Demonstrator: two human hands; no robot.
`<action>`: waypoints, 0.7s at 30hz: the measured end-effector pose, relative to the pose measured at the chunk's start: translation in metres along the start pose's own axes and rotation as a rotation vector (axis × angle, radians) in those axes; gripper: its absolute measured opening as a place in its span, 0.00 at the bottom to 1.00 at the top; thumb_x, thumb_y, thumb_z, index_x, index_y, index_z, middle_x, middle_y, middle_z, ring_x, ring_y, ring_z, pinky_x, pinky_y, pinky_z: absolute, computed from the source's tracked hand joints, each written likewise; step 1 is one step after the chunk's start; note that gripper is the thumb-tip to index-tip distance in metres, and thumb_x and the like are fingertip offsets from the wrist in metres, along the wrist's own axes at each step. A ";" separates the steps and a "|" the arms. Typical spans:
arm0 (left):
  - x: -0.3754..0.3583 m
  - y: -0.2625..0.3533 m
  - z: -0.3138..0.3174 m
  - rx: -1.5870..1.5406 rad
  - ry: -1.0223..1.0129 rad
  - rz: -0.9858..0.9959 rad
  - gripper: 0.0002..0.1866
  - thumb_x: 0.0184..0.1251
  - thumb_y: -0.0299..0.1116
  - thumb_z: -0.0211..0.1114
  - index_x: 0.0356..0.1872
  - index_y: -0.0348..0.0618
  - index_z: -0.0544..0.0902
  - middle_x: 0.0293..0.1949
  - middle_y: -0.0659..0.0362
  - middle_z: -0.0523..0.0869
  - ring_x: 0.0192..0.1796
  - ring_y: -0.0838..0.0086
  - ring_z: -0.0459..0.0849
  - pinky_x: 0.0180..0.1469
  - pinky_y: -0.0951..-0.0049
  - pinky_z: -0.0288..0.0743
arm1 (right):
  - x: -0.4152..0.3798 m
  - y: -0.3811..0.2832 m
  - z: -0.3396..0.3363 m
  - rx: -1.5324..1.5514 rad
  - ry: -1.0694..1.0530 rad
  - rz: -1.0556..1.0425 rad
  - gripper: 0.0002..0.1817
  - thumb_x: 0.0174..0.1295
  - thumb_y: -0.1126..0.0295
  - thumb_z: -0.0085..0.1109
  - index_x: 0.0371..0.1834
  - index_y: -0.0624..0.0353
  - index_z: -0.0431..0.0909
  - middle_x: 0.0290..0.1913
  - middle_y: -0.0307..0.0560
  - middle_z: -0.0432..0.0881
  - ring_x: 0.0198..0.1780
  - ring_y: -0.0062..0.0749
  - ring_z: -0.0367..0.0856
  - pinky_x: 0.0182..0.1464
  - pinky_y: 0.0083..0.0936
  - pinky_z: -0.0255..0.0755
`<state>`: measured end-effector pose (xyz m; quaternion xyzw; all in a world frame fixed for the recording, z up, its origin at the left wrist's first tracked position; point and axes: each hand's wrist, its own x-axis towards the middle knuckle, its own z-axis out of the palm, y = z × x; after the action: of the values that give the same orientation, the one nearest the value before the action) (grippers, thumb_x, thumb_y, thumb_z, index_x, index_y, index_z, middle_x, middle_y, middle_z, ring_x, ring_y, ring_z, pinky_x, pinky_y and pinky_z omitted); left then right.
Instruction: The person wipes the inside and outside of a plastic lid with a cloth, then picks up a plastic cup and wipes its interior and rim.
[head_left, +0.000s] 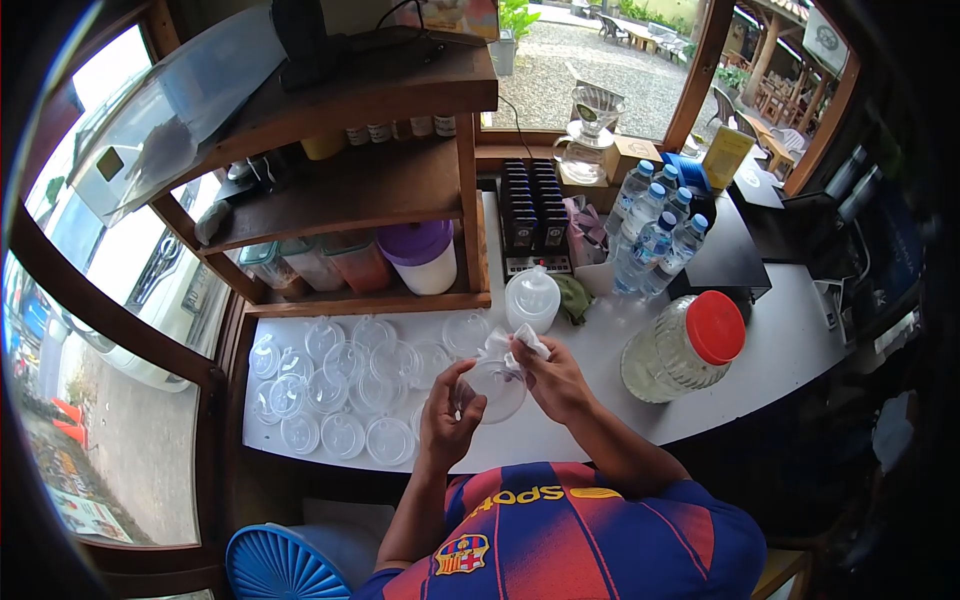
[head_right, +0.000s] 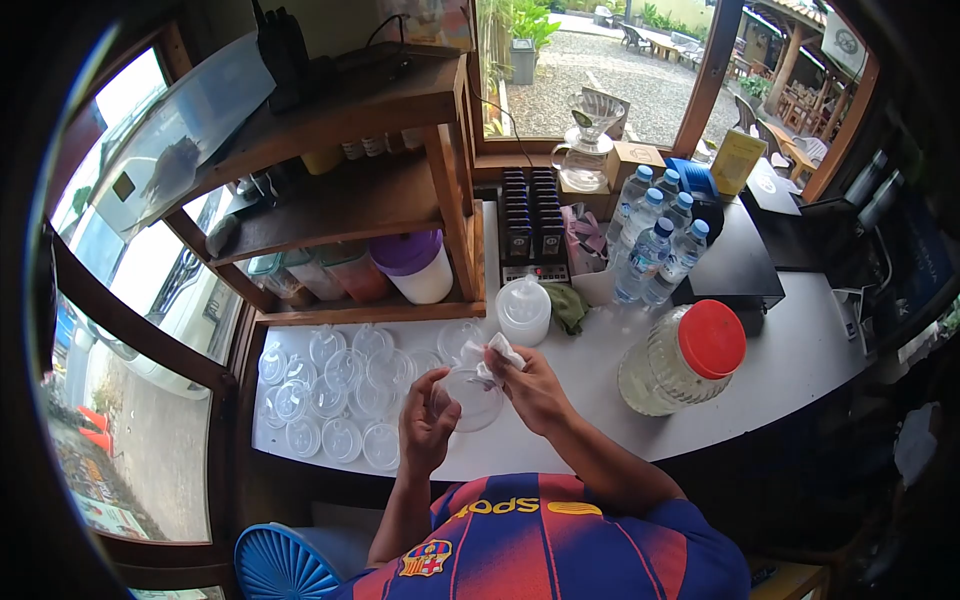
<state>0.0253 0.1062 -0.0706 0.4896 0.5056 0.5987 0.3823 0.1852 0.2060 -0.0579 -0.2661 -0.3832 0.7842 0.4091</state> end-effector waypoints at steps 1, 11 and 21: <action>-0.001 -0.002 0.003 -0.067 0.016 0.007 0.25 0.67 0.25 0.61 0.65 0.32 0.69 0.28 0.66 0.73 0.32 0.85 0.72 0.39 0.84 0.68 | 0.001 -0.002 0.003 0.081 0.062 0.006 0.13 0.71 0.61 0.59 0.49 0.59 0.79 0.42 0.34 0.80 0.44 0.19 0.76 0.50 0.24 0.70; -0.008 -0.009 0.005 -0.190 0.238 0.094 0.24 0.70 0.25 0.59 0.66 0.31 0.67 0.27 0.63 0.77 0.31 0.83 0.76 0.39 0.82 0.72 | -0.020 -0.004 -0.008 -0.367 -0.014 -0.389 0.15 0.68 0.74 0.53 0.56 0.66 0.75 0.49 0.47 0.78 0.49 0.32 0.77 0.52 0.28 0.71; -0.021 -0.004 0.018 -0.304 0.316 0.183 0.19 0.74 0.26 0.51 0.63 0.31 0.65 0.27 0.57 0.79 0.30 0.74 0.83 0.39 0.73 0.81 | -0.050 0.006 0.006 -0.953 -0.242 -0.572 0.24 0.44 0.84 0.70 0.48 0.57 0.83 0.44 0.48 0.78 0.45 0.43 0.80 0.47 0.31 0.75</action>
<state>0.0476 0.0915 -0.0781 0.3705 0.4167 0.7693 0.3120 0.2044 0.1590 -0.0540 -0.2153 -0.7955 0.4078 0.3930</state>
